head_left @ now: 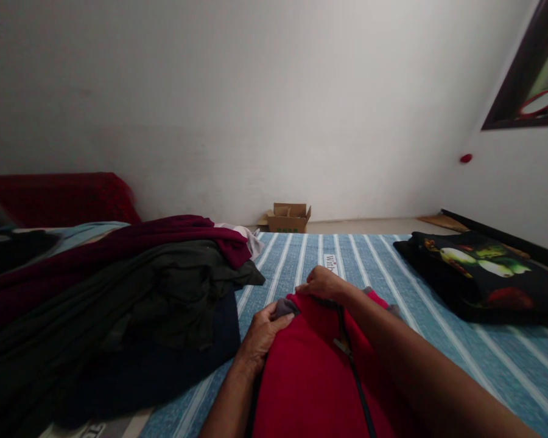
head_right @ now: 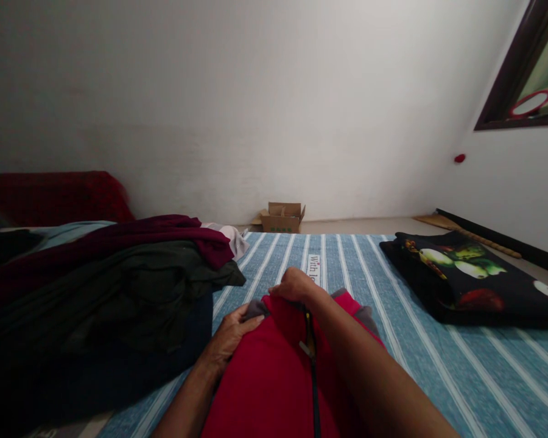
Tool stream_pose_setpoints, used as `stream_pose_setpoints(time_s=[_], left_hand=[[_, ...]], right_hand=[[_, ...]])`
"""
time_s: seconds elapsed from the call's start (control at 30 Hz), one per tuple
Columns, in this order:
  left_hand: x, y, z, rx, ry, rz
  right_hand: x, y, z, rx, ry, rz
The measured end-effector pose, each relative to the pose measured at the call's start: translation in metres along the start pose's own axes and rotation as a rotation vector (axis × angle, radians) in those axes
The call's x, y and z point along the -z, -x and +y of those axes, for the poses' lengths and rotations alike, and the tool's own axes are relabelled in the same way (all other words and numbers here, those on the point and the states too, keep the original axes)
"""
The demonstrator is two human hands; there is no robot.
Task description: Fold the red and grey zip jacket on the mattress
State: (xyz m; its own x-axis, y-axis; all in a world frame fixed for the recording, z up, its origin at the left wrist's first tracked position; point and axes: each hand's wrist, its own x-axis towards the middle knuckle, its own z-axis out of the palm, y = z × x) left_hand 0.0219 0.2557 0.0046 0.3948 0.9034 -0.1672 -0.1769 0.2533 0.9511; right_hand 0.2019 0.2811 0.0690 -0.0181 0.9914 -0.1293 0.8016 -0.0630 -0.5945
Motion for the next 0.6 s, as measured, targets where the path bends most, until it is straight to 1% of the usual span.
stream_pose_setpoints(time_s=[0.1,0.27,0.4,0.5,0.53,0.6], left_hand=[[0.0,-0.001,-0.001,0.007,0.004,0.012],[0.001,-0.004,-0.003,0.036,-0.006,0.028],[0.004,-0.008,-0.006,0.025,-0.085,0.014],[0.006,-0.009,-0.005,0.008,-0.223,0.051],[0.005,-0.009,-0.002,0.016,-0.287,0.079],[0.003,-0.007,0.008,0.015,-0.476,0.176]], right_hand=[[-0.003,-0.001,0.005,0.017,-0.072,0.017],[-0.009,-0.006,0.021,0.028,-0.157,0.073],[-0.014,-0.008,0.028,0.056,-0.181,0.075],[-0.006,-0.004,0.029,0.083,-0.186,0.089],[-0.001,0.0,0.028,0.091,-0.191,0.097],[0.014,0.01,0.028,0.117,-0.209,0.117]])
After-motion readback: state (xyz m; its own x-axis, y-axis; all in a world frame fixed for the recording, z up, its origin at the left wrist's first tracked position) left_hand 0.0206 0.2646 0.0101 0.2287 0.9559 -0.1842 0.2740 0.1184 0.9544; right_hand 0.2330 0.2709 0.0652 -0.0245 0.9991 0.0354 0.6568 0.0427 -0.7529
